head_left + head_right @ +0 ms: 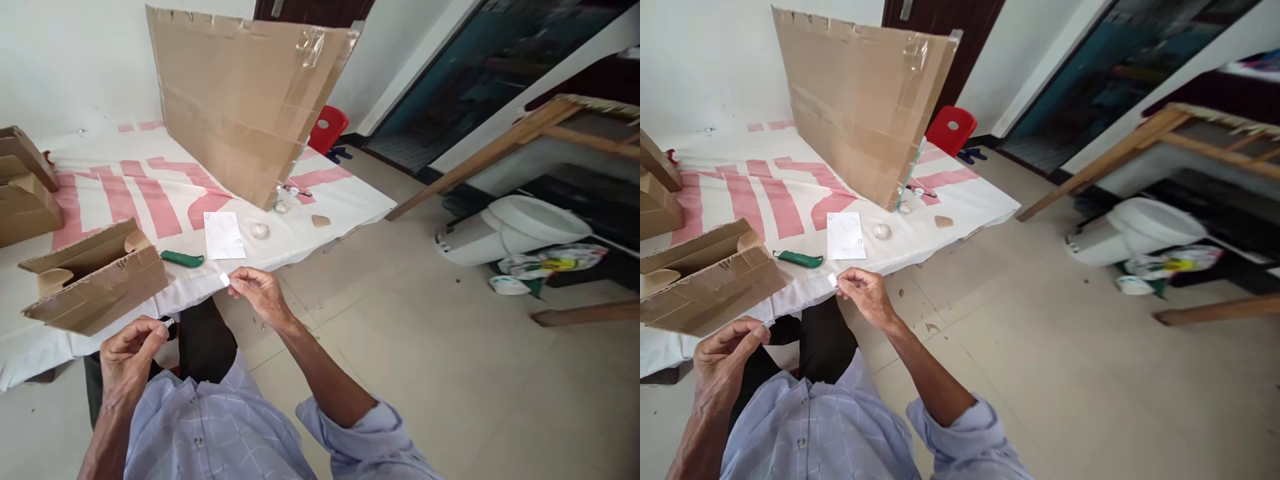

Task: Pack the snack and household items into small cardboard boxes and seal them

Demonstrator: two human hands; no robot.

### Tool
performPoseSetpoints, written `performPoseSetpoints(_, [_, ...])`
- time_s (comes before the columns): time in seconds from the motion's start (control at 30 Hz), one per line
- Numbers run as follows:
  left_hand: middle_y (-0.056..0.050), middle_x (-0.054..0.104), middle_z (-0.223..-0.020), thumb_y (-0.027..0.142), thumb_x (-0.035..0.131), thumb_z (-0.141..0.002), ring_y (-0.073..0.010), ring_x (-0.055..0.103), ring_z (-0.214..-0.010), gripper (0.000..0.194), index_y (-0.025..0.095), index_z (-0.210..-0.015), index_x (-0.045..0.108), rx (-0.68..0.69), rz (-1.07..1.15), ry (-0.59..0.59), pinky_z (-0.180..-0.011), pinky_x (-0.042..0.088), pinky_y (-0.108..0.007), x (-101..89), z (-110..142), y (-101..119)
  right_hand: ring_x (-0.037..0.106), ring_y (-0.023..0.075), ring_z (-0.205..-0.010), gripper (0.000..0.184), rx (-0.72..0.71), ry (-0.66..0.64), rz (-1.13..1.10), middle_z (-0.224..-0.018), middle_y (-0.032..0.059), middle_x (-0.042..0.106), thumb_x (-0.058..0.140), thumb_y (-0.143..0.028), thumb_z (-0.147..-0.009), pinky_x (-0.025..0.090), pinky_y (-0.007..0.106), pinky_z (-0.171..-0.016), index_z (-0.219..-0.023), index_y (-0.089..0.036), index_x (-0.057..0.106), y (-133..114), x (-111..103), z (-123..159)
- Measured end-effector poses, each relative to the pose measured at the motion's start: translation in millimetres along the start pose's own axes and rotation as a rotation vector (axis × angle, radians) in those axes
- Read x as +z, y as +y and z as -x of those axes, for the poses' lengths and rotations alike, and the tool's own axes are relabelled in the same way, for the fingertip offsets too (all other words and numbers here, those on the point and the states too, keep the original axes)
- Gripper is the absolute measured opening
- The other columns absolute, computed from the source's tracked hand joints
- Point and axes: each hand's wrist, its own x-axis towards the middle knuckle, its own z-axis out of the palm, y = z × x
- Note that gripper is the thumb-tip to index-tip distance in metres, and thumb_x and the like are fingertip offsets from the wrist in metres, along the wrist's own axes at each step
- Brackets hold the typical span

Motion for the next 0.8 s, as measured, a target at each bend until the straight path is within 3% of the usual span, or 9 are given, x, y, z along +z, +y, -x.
performPoseSetpoints(0.13, [-0.007, 0.081, -0.082, 0.029, 0.077, -0.095, -0.02, 0.077, -0.074, 0.019, 0.021, -0.078, 0.081, 0.163, -0.136, -0.222, -0.068, 0.062, -0.029, 27.6, -25.2, -10.8, 0.069, 0.0173, -0.068, 0.038, 0.024, 0.15, 0.081, -0.073, 0.0034, 0.075, 0.084, -0.057, -0.08, 0.058, 0.031, -0.066, -0.079, -0.02, 0.076, 23.0, -32.5, -19.0])
performPoseSetpoints(0.27, [-0.014, 0.085, -0.123, 0.018, 0.071, -0.093, -0.0292, 0.082, -0.111, 0.015, 0.022, -0.08, 0.078, 0.279, -0.331, -0.492, -0.1, 0.066, -0.045, 80.5, -79.2, -27.8, 0.074, 0.0208, -0.08, 0.037, 0.015, 0.249, 0.121, -0.083, 0.0057, 0.079, 0.083, -0.056, -0.078, 0.06, 0.034, -0.076, -0.08, -0.02, 0.075, 40.5, -46.3, -46.6])
performPoseSetpoints(0.37, [-0.019, 0.075, -0.148, 0.01, 0.071, -0.087, -0.0375, 0.066, -0.147, 0.013, 0.021, -0.082, 0.076, 0.311, -0.559, -0.647, -0.121, 0.053, -0.058, 124.2, -129.4, -39.4, 0.073, 0.0207, -0.079, 0.035, 0.021, 0.263, 0.124, -0.083, 0.0058, 0.079, 0.081, -0.054, -0.078, 0.059, 0.035, -0.078, -0.082, -0.02, 0.076, 46.4, -52.6, -66.3])
performPoseSetpoints(0.47, [-0.021, 0.073, -0.15, 0.005, 0.068, -0.086, -0.04, 0.061, -0.152, 0.016, 0.02, -0.081, 0.074, 0.271, -0.803, -0.742, -0.124, 0.05, -0.06, 154.6, -161.5, -47.3, 0.072, 0.02, -0.078, 0.031, 0.016, 0.248, 0.142, -0.083, 0.0055, 0.079, 0.08, -0.05, -0.079, 0.058, 0.035, -0.08, -0.083, -0.02, 0.076, 47.0, -60.2, -81.4])
performPoseSetpoints(0.57, [-0.021, 0.074, -0.146, 0.006, 0.067, -0.087, -0.0393, 0.065, -0.147, 0.015, 0.019, -0.083, 0.075, 0.267, -0.89, -0.789, -0.121, 0.053, -0.057, 169.3, -159.0, -53.1, 0.07, 0.0194, -0.078, 0.027, -0.013, 0.226, 0.183, -0.082, 0.0048, 0.078, 0.078, -0.047, -0.081, 0.057, 0.034, -0.079, -0.081, -0.02, 0.075, 45.7, -67.3, -94.7])
performPoseSetpoints(0.67, [-0.024, 0.069, -0.153, 0.009, 0.066, -0.09, -0.0412, 0.061, -0.15, 0.013, 0.016, -0.089, 0.077, 0.31, -0.913, -0.771, -0.12, 0.052, -0.059, 176.6, -133.4, -56.0, 0.068, 0.0188, -0.077, 0.026, -0.057, 0.198, 0.242, -0.081, 0.0037, 0.076, 0.076, -0.046, -0.083, 0.055, 0.033, -0.076, -0.082, -0.02, 0.076, 46.2, -71.2, -110.0])
performPoseSetpoints(0.8, [-0.022, 0.073, -0.142, 0.011, 0.064, -0.093, -0.0401, 0.066, -0.139, 0.014, 0.018, -0.089, 0.076, 0.327, -0.913, -0.79, -0.113, 0.053, -0.059, 182.9, -106.8, -53.9, 0.068, 0.0197, -0.08, 0.026, -0.076, 0.139, 0.305, -0.082, 0.0031, 0.077, 0.074, -0.047, -0.084, 0.055, 0.033, -0.078, -0.082, -0.021, 0.075, 52.1, -71.7, -132.9])
